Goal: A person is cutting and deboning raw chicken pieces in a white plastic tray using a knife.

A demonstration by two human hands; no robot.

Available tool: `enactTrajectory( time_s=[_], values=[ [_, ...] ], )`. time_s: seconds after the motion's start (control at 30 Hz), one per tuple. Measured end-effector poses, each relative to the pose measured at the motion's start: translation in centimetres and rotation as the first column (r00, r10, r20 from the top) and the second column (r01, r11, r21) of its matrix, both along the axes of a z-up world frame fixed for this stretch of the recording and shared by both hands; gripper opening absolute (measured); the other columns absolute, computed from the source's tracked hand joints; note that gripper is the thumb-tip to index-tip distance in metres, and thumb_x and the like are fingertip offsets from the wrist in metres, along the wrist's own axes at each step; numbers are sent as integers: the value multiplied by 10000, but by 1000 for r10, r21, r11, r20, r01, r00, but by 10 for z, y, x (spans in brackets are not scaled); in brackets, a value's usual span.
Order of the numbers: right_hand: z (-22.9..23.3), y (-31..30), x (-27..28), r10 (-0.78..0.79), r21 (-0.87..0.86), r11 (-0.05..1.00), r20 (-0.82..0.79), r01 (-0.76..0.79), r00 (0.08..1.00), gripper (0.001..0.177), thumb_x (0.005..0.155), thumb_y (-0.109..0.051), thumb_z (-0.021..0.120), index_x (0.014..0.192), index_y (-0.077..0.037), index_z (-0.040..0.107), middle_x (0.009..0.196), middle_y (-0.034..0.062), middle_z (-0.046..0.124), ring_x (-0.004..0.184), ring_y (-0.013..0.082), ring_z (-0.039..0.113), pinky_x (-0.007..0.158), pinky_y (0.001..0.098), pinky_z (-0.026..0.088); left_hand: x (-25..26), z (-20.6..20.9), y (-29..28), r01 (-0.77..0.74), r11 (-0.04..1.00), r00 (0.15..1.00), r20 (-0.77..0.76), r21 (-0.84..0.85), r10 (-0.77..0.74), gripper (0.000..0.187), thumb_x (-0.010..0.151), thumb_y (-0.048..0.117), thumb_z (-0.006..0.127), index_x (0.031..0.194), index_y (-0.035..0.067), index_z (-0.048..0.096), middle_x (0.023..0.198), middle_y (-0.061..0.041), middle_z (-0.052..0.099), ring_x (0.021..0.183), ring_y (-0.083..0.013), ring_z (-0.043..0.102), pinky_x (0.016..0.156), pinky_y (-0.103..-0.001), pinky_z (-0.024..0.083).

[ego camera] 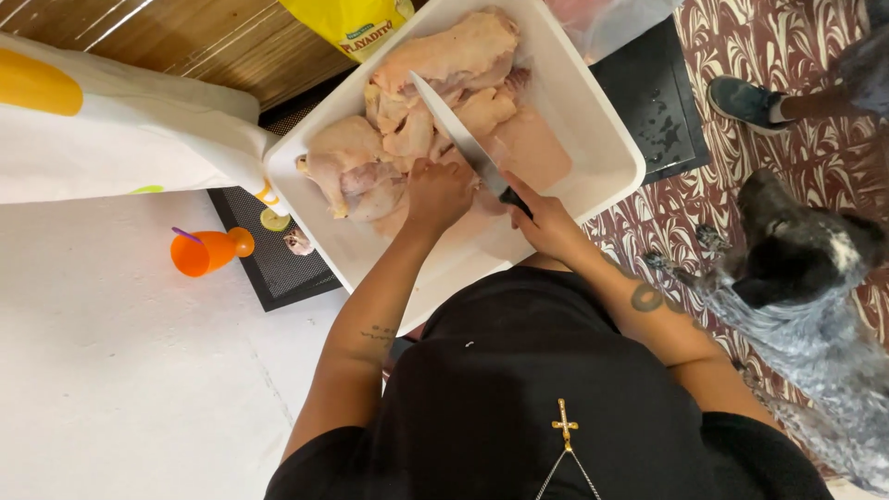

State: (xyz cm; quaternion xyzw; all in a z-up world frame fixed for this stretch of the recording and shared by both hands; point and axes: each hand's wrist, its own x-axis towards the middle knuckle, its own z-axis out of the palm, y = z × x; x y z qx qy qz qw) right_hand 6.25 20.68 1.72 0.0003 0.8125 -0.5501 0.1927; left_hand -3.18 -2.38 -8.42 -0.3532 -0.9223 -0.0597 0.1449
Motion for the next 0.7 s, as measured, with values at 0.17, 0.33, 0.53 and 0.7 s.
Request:
enactTrajectory(
  time_s=[0.17,0.33,0.53,0.7],
  values=[
    [0,-10,-12,20,-61,998,-37,-22,999,586,1045,-170,506,1605,-122,340,832,149,743,834,324,718,746,443,558,1,23,2,24,999,996,-87,45,-20,121,741,294,632,665,209,590,559,9,544,488,-214,587,717,-387,435],
    [-3,-12,-12,16,-81,997,-63,-21,998,572,1054,-169,514,1599,-108,349,822,140,738,823,305,716,741,433,568,1,25,2,62,997,986,-160,41,-55,92,706,274,613,658,217,560,568,-9,530,484,-206,572,723,-388,424],
    [-13,-10,-6,61,-75,995,-115,-69,992,587,1042,-150,510,1609,-168,358,833,126,741,821,279,721,774,407,581,-4,32,0,49,999,991,-126,23,-46,74,725,243,571,656,222,585,546,17,534,468,-182,570,729,-376,410],
    [10,22,32,222,55,974,-55,-219,974,569,1001,-142,510,1562,-137,415,1095,294,711,1003,477,678,882,565,550,-9,34,-9,56,997,989,-137,44,-50,36,657,246,590,688,229,596,572,35,528,484,-179,584,705,-363,430]
  ],
)
